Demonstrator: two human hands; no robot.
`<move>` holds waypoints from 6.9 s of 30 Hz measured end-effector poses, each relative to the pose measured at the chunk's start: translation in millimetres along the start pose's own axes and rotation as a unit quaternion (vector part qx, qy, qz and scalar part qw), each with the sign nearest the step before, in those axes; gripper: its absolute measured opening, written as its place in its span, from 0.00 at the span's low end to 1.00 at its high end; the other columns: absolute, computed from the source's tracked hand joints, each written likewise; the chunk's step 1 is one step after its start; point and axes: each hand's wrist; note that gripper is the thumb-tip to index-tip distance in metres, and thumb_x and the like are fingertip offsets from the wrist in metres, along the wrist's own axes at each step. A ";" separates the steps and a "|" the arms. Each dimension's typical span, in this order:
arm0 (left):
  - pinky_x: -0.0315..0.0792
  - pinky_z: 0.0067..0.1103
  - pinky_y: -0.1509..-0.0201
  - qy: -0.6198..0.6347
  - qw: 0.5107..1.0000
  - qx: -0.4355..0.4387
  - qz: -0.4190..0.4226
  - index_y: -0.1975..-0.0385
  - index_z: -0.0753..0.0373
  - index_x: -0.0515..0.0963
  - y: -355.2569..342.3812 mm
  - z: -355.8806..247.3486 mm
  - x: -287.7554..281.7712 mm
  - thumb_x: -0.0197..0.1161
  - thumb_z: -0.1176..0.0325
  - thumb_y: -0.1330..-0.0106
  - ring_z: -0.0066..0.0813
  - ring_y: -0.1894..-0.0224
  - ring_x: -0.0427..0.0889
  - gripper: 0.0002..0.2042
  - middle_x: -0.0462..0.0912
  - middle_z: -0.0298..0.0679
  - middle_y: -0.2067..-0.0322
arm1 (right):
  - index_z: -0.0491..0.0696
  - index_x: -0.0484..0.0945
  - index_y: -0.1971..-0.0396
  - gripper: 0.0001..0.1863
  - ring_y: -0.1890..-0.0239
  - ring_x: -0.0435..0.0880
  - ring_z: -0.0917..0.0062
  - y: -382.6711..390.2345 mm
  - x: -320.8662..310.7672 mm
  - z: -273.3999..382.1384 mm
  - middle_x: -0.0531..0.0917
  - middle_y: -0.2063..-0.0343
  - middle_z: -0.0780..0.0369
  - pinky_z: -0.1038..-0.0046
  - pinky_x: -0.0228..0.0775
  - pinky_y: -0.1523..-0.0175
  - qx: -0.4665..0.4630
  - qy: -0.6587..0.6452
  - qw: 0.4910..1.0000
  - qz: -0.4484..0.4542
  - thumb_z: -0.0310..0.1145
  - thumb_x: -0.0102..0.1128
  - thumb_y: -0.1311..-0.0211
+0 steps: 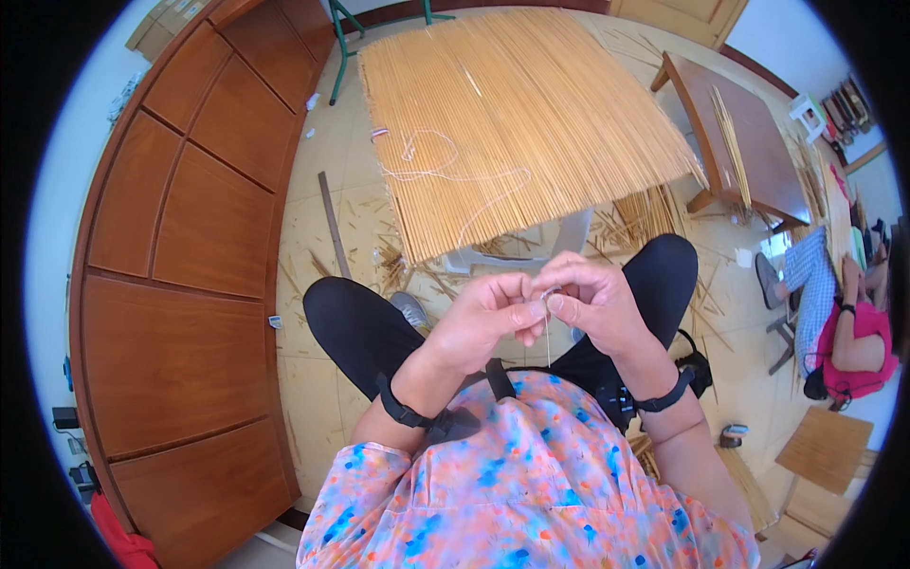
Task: The person assembles a bamboo mat by threading a string through thin wooden slats, using shears to trim excess material and securing the edges by hand.
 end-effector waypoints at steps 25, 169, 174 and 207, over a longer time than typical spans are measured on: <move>0.65 0.11 0.75 0.091 0.994 -0.016 0.060 0.71 0.64 0.74 -3.4 8.9 -9.4 0.58 0.65 0.38 0.15 0.78 0.71 0.08 0.75 0.33 0.77 | 0.38 0.75 0.58 0.27 0.66 0.75 0.81 -6.7 -2.1 -4.1 0.72 0.65 0.64 0.82 0.66 0.63 0.069 -0.060 0.996 0.020 0.44 0.66 0.51; 0.69 0.19 0.61 -0.608 0.685 0.206 -0.343 0.64 0.69 0.75 59.2 -136.6 -137.9 0.58 0.74 0.43 0.27 0.66 0.75 0.09 0.76 0.40 0.69 | 0.44 0.71 0.73 0.07 0.82 0.63 0.94 -45.0 38.4 55.5 0.69 0.82 0.72 0.89 0.54 0.79 0.102 0.095 0.988 0.066 0.32 0.57 0.42; 0.72 0.30 0.60 -0.718 0.633 0.068 -0.281 0.71 0.63 0.79 -55.4 -125.6 -150.0 0.61 0.66 0.48 0.42 0.62 0.78 0.09 0.78 0.48 0.66 | 0.45 0.71 0.73 0.06 0.81 0.61 0.95 -37.4 34.7 49.9 0.68 0.82 0.74 0.89 0.52 0.78 0.106 0.090 0.990 0.039 0.30 0.57 0.41; 0.69 0.20 0.68 -0.530 0.796 0.288 -0.040 0.75 0.63 0.77 14.9 -77.2 27.2 0.65 0.78 0.53 0.30 0.70 0.75 0.06 0.73 0.39 0.73 | 0.41 0.78 0.74 0.04 0.76 0.74 0.91 -19.0 27.3 33.6 0.79 0.79 0.68 0.87 0.67 0.73 0.017 0.185 0.980 -0.076 0.25 0.63 0.49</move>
Point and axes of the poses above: each hand's wrist, its own y-axis away from the middle knuckle, its own x-axis out of the palm, z = x × y
